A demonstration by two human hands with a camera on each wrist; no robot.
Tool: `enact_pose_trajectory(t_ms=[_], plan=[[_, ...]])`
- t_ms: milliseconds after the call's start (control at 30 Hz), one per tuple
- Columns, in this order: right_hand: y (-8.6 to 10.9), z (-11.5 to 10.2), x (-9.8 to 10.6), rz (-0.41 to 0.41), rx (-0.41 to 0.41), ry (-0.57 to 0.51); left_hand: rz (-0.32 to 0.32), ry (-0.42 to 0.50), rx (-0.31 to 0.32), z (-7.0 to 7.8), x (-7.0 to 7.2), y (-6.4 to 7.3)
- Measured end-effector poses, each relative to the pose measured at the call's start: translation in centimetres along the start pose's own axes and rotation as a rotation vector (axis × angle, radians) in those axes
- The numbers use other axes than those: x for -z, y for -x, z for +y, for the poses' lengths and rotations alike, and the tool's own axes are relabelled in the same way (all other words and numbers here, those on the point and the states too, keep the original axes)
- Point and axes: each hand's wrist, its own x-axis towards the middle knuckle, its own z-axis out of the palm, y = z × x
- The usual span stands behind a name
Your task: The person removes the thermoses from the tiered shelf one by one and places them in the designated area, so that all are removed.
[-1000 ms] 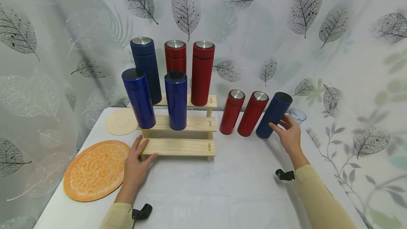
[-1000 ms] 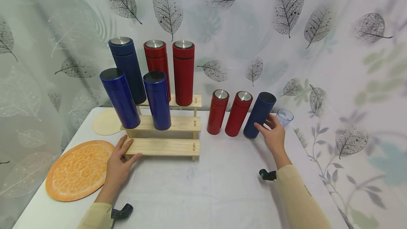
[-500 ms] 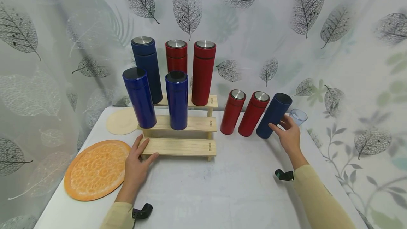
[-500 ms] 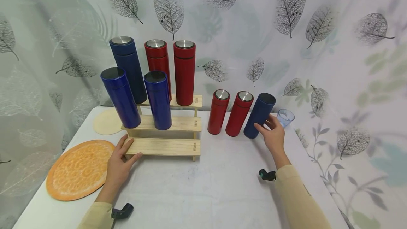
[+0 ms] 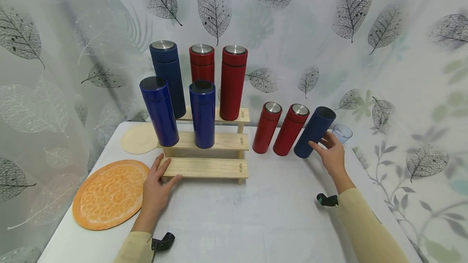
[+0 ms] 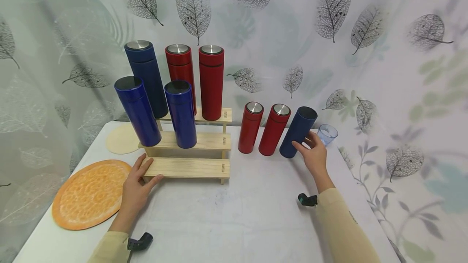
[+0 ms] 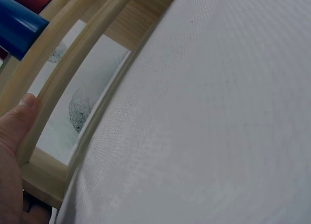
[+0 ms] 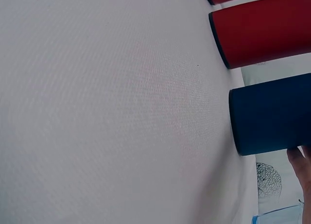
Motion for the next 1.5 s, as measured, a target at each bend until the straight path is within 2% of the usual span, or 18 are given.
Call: enact_pose_trajectory(t_ms=[733,1000,1267,1500], plan=[[0.2,0.3,0.3,-0.012,0.016,0.003,0.002,-0.003,0.008,0.0,0.0,0.0],[1.2,-0.3,1.2,0.059,0.07,-0.099,0.004,-0.002,0.005,-0.1,0.0,0.0],[2.2,-1.5,2.3,0.114,0.09,-0.114,-0.003,-0.024,0.022,0.1,0.1,0.0],[3.3,-3.6,2.8,0.148,0.184,-0.15,-0.015,-0.021,0.029,0.2,0.0,-0.1]])
